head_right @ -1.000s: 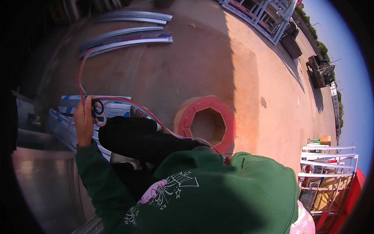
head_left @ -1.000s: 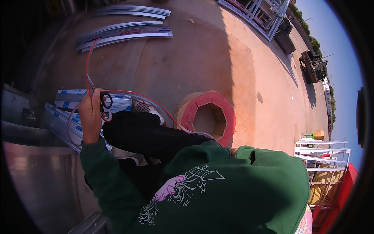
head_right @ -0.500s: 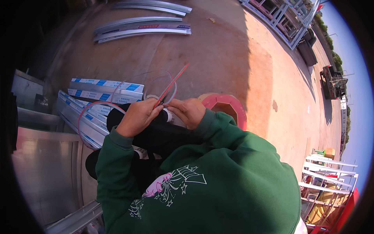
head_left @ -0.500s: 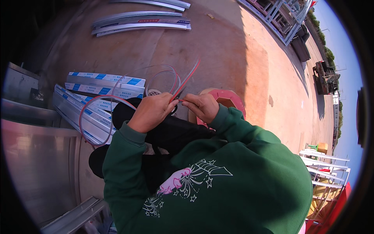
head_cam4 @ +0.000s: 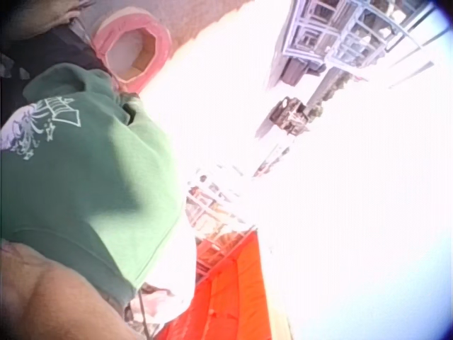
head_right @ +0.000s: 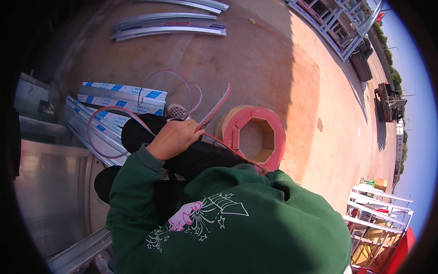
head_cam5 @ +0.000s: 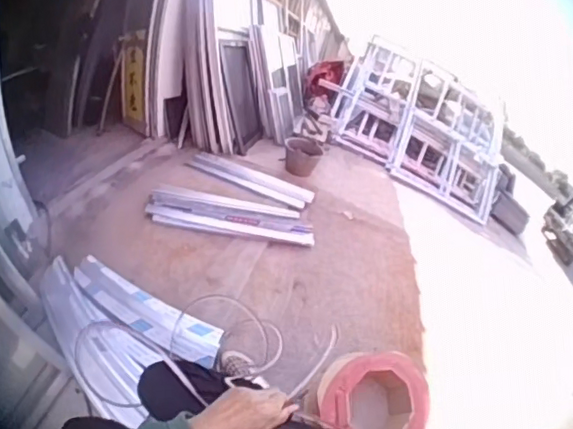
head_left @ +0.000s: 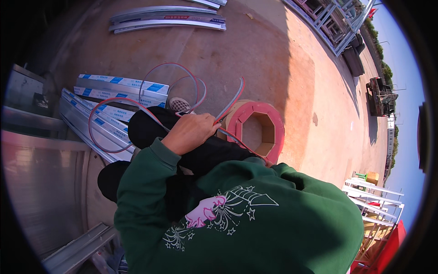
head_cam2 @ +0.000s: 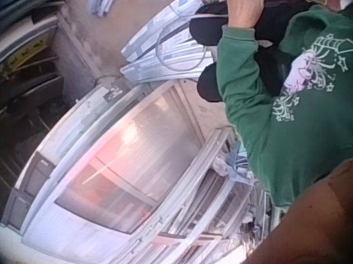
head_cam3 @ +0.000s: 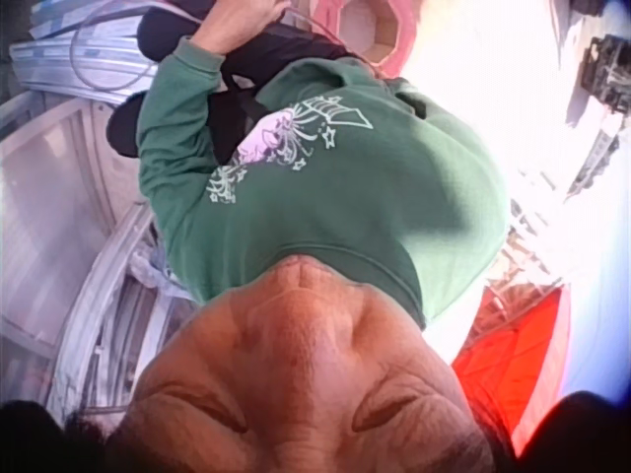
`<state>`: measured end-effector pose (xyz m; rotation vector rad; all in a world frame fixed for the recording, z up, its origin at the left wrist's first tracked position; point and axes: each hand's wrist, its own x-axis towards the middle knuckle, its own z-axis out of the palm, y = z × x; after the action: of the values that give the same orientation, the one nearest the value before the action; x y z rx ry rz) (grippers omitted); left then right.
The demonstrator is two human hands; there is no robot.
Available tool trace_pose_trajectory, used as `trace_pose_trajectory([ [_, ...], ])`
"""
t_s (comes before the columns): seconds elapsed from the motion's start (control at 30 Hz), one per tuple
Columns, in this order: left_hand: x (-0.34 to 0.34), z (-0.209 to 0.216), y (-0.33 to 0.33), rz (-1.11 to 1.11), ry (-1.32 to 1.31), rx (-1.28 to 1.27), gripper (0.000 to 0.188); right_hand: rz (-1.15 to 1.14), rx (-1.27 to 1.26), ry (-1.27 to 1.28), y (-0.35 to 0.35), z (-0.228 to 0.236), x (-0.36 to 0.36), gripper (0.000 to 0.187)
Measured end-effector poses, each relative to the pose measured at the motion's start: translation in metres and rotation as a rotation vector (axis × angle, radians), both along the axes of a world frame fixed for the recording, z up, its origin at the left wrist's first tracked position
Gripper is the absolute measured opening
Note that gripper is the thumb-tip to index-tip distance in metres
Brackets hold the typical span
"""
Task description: The person inserts a red rubber seal into the groove of long aluminum profiles using a pair of scissors to guide the seal. They work on multiple profiles, cutting the seal as needed and placing the finished pieces aside.
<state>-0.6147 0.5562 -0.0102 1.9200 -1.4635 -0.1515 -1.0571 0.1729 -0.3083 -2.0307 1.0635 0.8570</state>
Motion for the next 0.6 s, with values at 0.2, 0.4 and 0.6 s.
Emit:
trace_pose_trajectory([
  [0.2, -0.003, -0.008, -0.005, 0.026, -0.06, 0.032, 0.028, 0.175, -0.643, 0.095, 0.031, 0.034, 0.024, 0.039],
  [0.4, 0.003, 0.007, -0.005, 0.162, -0.06, -0.064, 0.027, -0.212, -0.293, 0.04, 0.009, 0.041, 0.025, 0.042],
  [0.6, 0.012, 0.022, 0.002, 0.239, -0.057, -0.173, 0.026, -0.739, 0.019, -0.117, -0.003, 0.038, -0.002, 0.052],
])
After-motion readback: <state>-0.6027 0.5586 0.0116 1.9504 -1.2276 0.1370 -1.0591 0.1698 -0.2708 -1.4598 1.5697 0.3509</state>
